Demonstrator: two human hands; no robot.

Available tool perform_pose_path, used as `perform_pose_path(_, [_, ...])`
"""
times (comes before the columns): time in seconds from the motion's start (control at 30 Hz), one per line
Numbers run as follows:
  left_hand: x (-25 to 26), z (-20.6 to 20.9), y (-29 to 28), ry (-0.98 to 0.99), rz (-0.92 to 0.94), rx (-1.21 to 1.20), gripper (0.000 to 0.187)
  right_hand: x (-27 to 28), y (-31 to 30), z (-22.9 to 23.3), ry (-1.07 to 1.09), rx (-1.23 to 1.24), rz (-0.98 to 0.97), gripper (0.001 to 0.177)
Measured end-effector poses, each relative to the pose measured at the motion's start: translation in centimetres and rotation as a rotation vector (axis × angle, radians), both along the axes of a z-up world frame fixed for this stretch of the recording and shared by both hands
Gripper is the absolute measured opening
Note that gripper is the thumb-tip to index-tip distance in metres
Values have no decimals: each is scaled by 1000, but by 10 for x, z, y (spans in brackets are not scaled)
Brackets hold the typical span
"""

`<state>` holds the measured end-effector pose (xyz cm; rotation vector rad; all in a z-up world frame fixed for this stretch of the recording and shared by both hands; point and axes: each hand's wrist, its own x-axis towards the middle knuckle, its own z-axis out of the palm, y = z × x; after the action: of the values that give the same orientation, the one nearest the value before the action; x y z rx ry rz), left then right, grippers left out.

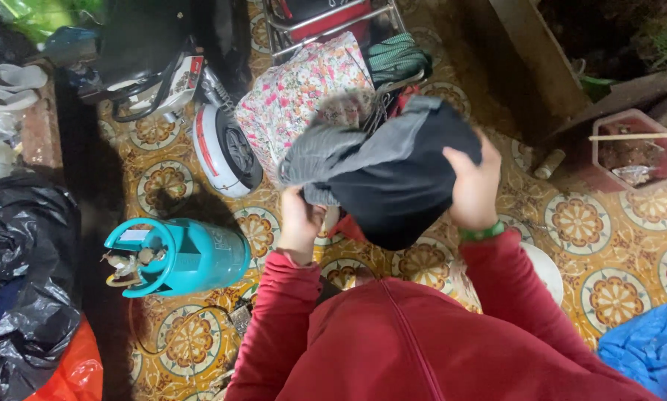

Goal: The person is taking various items of clothing out of a bag and placing them onto wire hangers.

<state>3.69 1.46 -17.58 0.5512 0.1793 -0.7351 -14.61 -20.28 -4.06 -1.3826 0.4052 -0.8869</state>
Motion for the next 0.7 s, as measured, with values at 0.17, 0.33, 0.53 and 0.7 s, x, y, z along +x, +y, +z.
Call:
perform_pose_path(0.17, [-15, 50, 2, -149, -2, -52, 36, 21, -47, -49, 51, -10, -89, 20])
perform_pose_path(0.33, [-46, 63, 2, -104, -133, -52, 37, 50, -94, -108, 117, -151, -81, 23])
perform_pose_path(0.53, [-76, 72, -7, -340, -547, -160, 51, 62, -122, -151, 518, -482, -5, 28])
perform_pose_path(0.7, [-49, 117, 4, -13, -377, -291, 52, 23, -82, -58, 265, -358, 468, 34])
